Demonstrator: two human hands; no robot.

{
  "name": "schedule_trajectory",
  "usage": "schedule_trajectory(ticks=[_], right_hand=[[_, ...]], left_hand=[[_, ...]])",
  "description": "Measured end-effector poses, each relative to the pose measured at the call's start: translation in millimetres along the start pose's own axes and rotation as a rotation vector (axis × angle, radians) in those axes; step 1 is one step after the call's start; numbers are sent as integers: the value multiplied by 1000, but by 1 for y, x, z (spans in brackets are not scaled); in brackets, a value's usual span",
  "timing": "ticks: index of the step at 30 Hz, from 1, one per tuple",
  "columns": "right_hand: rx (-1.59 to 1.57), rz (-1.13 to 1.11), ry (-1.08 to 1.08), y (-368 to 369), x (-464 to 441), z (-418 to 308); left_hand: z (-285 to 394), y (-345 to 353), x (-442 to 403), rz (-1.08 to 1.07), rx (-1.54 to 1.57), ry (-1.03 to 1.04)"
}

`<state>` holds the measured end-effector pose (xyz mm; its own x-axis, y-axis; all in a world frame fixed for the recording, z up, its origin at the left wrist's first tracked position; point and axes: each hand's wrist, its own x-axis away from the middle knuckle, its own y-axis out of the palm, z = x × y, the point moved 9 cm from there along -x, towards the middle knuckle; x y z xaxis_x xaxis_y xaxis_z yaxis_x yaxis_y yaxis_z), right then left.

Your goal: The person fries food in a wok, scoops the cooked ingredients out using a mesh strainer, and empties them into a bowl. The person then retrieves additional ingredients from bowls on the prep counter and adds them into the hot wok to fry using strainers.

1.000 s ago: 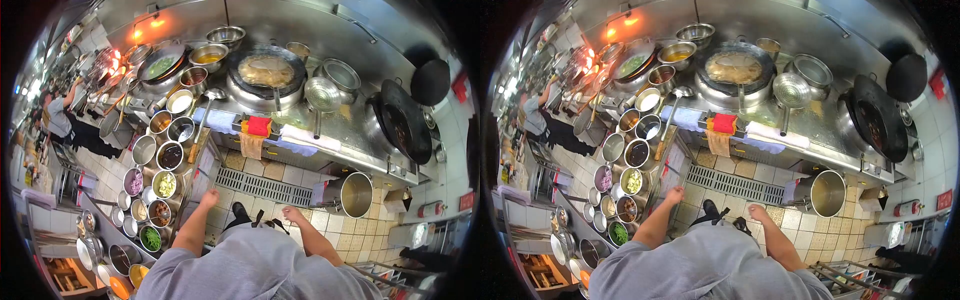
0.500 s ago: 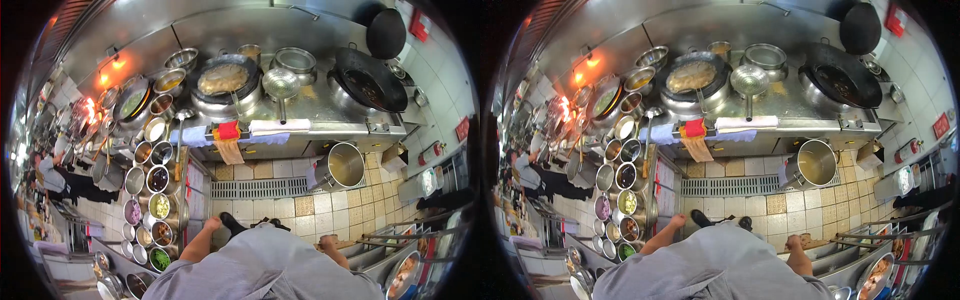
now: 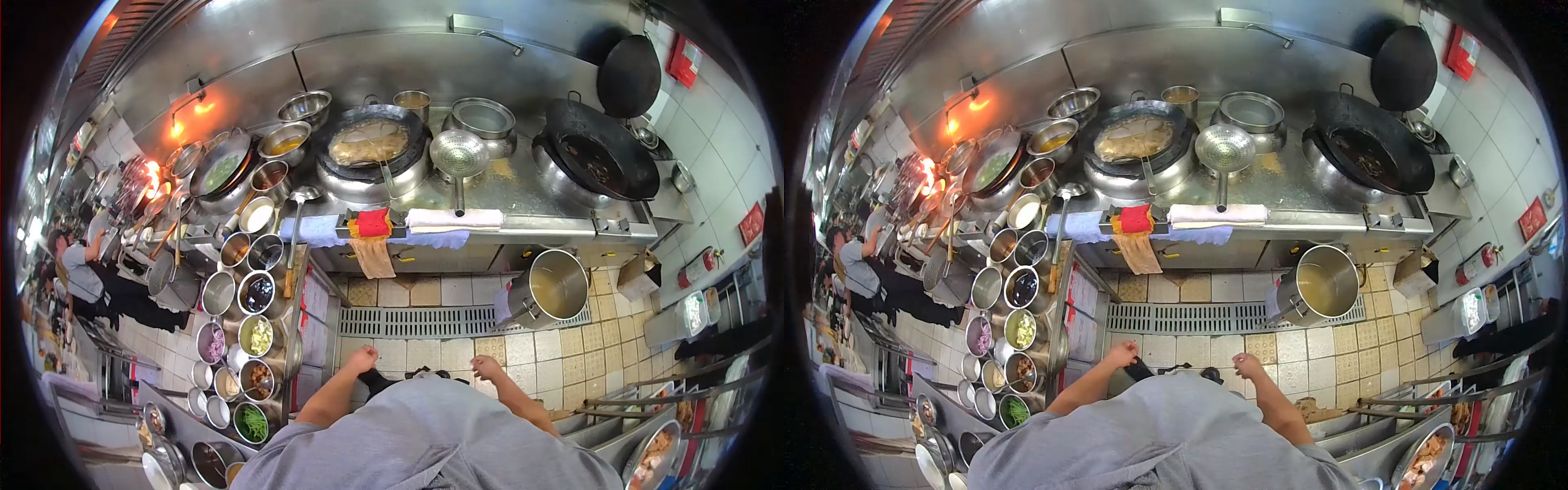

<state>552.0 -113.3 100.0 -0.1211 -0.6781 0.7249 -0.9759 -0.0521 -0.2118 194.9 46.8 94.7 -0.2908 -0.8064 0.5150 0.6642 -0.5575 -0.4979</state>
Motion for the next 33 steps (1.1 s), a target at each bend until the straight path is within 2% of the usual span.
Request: schedule_trajectory(ticks=[5, 10, 12, 13, 15, 17, 18, 19, 21, 25, 27, 28, 30, 33], right_hand=[[-54, 148, 138, -52, 4, 21], [-12, 100, 241, -51, 18, 65], [-24, 82, 283, -42, 24, 73], [69, 36, 268, -34, 27, 73], [156, -6, 253, -26, 24, 78], [335, -103, 44, -9, 12, 63], [349, -55, -65, -7, 8, 54], [342, -52, -63, -4, 4, 55], [93, 0, 148, -8, 1, 52], [-4, 7, 109, -16, -4, 26], [-22, 14, 98, -19, 1, 20], [-25, 26, 104, -22, 3, 21], [-28, 44, 127, -26, 2, 28], [-39, 26, 181, -21, 4, 52]], left_hand=[[-32, -4, 38, 18, -82, -184], [-77, -21, 78, 47, -141, -309], [-98, -30, 94, 140, -153, -357], [-105, -29, 98, 140, -158, -355], [-129, -18, 110, 50, -61, -531], [-127, -16, 111, 45, -186, -479], [-121, -18, 108, 43, -303, -429], [-120, -17, 107, 39, -309, -427], [-105, -18, 98, 35, -368, -406], [-76, -19, 64, -4, -275, -327], [-46, -25, 44, 41, -282, -151], [-36, -27, 40, 39, -287, -149], [-16, -29, 39, 39, -55, -179], [-12, -27, 25, 43, -27, -175]])
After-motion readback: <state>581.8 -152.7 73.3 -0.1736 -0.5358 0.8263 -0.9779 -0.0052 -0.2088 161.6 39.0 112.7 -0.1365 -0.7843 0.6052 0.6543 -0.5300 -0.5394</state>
